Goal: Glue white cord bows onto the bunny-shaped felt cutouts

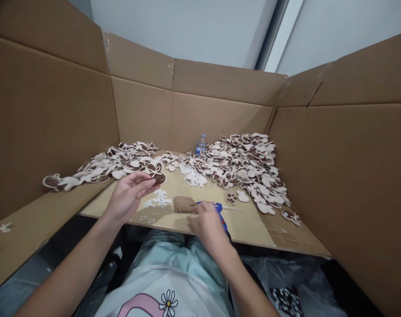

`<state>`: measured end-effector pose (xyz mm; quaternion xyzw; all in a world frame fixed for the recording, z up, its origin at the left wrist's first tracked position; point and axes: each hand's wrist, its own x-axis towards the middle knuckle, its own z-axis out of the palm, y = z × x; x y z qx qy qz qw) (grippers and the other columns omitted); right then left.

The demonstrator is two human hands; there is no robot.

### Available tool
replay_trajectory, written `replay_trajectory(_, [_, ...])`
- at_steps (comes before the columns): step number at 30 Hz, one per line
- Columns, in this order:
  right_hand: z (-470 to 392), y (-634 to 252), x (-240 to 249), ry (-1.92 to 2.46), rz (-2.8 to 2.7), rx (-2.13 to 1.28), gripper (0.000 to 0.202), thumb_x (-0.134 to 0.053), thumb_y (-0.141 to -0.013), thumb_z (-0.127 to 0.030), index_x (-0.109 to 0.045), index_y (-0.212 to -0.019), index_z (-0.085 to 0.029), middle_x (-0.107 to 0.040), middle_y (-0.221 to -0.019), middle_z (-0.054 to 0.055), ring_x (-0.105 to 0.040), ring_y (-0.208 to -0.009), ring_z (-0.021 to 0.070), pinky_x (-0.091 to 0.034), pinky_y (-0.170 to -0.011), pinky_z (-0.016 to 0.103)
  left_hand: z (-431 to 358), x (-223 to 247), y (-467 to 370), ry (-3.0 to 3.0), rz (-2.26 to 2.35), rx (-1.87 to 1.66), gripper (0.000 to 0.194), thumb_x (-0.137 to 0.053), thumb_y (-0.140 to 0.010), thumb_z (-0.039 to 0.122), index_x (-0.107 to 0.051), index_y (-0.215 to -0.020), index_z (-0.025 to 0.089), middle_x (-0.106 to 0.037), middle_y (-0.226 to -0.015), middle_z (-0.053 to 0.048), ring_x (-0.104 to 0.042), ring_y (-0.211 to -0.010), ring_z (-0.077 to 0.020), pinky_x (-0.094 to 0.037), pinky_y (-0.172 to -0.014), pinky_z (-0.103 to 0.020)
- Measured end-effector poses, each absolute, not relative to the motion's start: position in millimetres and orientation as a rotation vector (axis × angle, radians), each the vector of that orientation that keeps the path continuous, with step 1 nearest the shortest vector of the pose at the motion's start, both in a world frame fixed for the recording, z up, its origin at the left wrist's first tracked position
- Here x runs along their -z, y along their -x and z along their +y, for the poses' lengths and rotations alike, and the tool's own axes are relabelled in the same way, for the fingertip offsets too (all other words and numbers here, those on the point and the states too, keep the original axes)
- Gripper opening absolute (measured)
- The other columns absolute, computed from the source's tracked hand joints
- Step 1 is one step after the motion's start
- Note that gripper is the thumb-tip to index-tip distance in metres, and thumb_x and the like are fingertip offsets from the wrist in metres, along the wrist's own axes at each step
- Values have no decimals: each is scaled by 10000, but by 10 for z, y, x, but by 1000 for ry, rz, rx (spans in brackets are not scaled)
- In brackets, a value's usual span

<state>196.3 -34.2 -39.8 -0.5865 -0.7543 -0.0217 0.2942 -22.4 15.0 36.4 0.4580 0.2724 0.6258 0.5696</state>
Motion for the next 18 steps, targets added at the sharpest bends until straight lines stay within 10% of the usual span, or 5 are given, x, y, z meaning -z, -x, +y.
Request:
replay_trajectory(5, [-327, -1282, 586, 1114, -2295, -10, 288, -657, -850, -202, -643, -1136, -166, -639, -1039, 119, -585, -915, 251, -533, -796, 381, 135, -374, 236, -1059, 610, -1464, 180, -820, -621, 131, -654, -691, 131, -684, -718, 4, -687, -751, -140, -598, -755, -279])
replay_trajectory(18, [-160, -1284, 837, 819, -2021, 16, 214, -516, -940, -170, -721, -999, -155, -746, -756, 72, -673, -622, 163, -517, -577, 246, 89, -356, 215, -996, 570, -1316, 204, -785, -660, 119, -588, -703, 148, -686, -758, -4, -682, -833, -160, -571, -809, -300])
